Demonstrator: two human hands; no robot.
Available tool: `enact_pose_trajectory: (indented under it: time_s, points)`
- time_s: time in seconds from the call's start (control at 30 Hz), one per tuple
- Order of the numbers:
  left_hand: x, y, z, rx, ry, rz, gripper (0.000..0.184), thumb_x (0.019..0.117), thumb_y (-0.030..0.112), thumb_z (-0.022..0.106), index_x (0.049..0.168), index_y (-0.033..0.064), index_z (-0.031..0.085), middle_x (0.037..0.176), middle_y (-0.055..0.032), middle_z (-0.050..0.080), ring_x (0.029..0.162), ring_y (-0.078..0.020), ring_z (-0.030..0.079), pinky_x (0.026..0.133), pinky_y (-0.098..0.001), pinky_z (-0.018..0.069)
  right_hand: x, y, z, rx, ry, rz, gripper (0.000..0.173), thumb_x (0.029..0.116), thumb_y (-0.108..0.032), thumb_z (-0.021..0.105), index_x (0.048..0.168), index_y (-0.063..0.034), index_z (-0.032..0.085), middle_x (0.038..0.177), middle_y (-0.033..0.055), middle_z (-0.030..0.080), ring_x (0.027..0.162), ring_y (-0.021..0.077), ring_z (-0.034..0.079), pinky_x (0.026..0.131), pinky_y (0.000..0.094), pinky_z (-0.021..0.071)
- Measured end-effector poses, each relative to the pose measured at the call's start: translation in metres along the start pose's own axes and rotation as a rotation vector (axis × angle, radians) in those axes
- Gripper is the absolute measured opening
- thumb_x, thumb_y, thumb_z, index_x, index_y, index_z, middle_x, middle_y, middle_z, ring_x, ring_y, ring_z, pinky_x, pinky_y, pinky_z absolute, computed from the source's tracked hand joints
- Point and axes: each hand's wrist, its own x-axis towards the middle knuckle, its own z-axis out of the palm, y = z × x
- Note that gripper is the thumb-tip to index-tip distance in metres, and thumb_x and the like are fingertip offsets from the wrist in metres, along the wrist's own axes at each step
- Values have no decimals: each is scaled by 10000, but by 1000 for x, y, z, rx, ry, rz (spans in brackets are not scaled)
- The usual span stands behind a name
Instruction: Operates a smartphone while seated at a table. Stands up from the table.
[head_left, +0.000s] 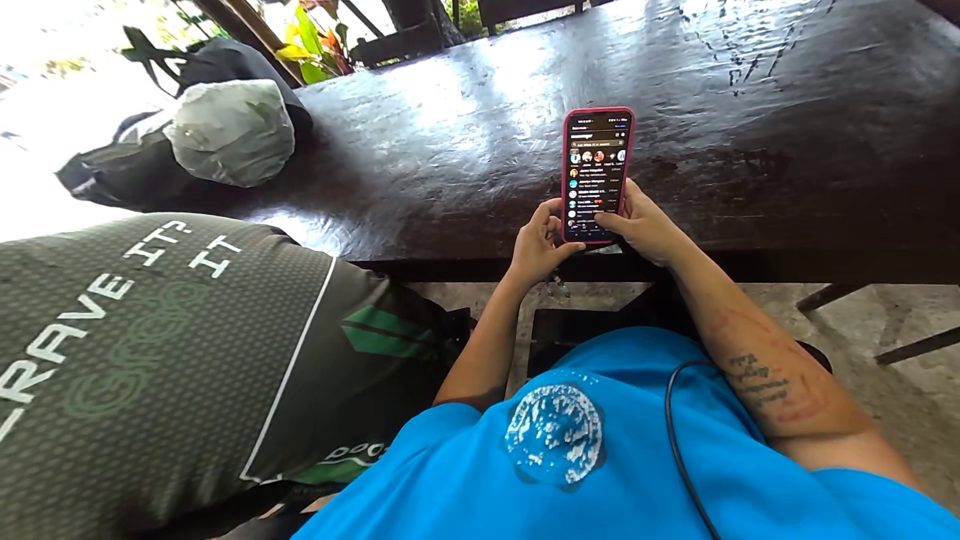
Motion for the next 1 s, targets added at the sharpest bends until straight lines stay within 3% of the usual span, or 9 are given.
enact_pose_trajectory:
  time_s: [0.83, 1.0]
  points:
    - [-1, -1, 1, -50, 0, 38, 734, 762, -42, 834, 1391, -20, 457, 965, -63, 710, 846, -84, 693, 781, -256, 586, 0, 2, -1, 2, 1, -15, 553, 975, 88, 554, 1459, -57, 328, 1259, 101, 655, 1084, 133, 697, 953, 293, 581]
    - [-1, -2, 0, -10, 3, 45, 734, 767, -9, 842, 1392, -20, 457, 935, -57, 702, 796, -70, 666, 731, -233, 560, -1, 2, -3, 11, -33, -9, 748, 850, 219, 584, 1477, -70, 297, 1296, 106, 640, 1109, 152, 691, 953, 316, 586]
